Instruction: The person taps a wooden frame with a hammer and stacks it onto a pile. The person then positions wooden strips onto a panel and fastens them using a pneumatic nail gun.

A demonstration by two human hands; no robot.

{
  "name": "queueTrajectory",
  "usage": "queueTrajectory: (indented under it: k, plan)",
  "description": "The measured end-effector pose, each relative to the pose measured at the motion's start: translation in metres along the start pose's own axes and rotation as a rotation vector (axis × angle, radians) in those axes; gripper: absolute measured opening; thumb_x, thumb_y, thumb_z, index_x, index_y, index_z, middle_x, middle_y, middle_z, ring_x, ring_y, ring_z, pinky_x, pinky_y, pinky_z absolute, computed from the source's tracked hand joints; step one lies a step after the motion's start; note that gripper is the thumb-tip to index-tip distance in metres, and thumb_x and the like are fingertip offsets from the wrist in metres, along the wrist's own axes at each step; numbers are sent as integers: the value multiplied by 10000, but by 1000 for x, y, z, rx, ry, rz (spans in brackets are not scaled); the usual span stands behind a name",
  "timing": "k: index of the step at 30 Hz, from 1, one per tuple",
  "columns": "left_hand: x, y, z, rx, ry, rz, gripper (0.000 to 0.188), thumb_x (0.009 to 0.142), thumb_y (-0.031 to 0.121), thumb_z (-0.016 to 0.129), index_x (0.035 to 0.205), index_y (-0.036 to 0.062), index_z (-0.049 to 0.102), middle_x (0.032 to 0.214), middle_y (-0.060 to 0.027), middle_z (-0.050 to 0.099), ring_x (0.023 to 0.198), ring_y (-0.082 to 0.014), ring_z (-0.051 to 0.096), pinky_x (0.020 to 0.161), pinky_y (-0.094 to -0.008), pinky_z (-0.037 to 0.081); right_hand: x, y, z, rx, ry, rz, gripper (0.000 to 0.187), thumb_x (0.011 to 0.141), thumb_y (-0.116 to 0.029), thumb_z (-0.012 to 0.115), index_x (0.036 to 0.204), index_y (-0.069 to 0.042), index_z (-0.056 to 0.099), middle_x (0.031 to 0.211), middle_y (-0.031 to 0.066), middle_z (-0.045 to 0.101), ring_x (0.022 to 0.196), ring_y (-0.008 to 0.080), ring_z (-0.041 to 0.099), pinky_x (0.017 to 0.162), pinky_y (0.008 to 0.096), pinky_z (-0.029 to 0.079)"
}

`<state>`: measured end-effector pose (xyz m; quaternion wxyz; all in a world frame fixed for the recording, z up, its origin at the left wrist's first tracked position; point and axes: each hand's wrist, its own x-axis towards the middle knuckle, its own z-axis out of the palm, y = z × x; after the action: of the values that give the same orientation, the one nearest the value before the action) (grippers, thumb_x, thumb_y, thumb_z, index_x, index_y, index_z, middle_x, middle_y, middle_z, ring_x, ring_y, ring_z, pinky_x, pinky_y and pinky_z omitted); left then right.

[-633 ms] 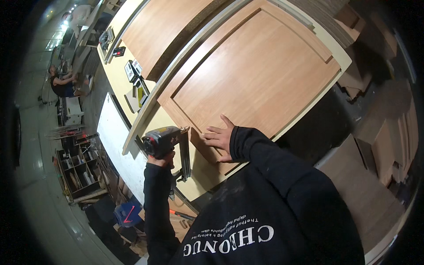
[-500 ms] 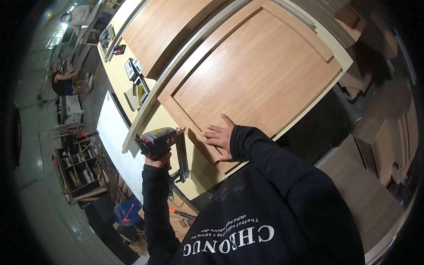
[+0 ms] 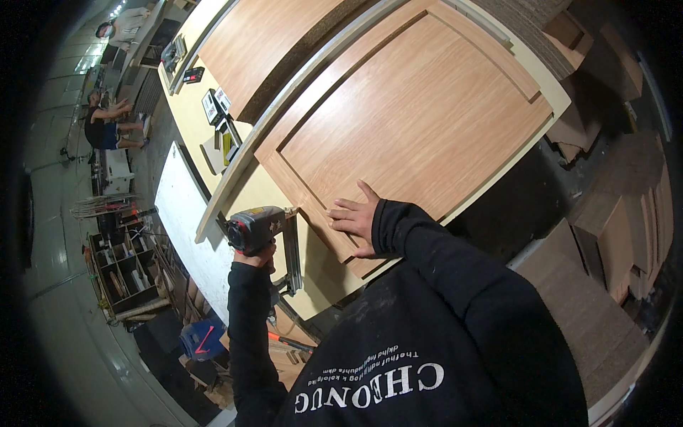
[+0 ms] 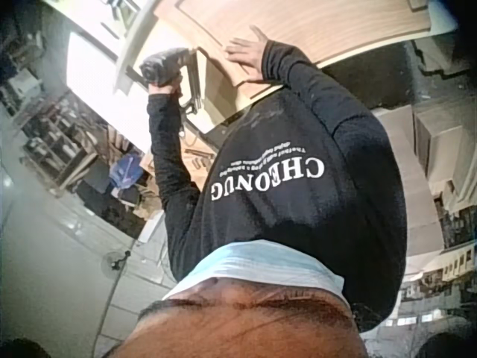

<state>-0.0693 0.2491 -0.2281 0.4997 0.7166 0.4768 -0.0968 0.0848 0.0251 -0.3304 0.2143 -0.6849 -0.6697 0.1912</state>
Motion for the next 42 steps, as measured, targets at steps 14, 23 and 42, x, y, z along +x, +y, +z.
queueTrajectory:
  k: [14,23,42]
  plan:
    - [-47,-9,21,108,-106,-39,481,685,56,640,1136,54,472,838,-75,593,627,-161,587,540,-291,494,-2,2,4,32,36,7,623,684,-480,593,1192,-145,460,1338,27,355,1276,170,263,984,620,69]
    - [-81,-25,55,372,-298,85,489,695,101,617,1161,59,476,1095,-131,540,1039,-255,509,864,-341,420,1,2,2,75,19,30,630,660,-421,625,1201,-149,449,1337,27,356,1276,178,264,988,619,70]
    - [-84,-19,58,472,-280,226,457,720,112,600,1158,50,487,1134,-132,531,1061,-261,506,888,-343,408,2,4,5,32,-41,34,667,651,-463,612,1224,-175,430,1364,12,320,1290,158,234,990,623,33]
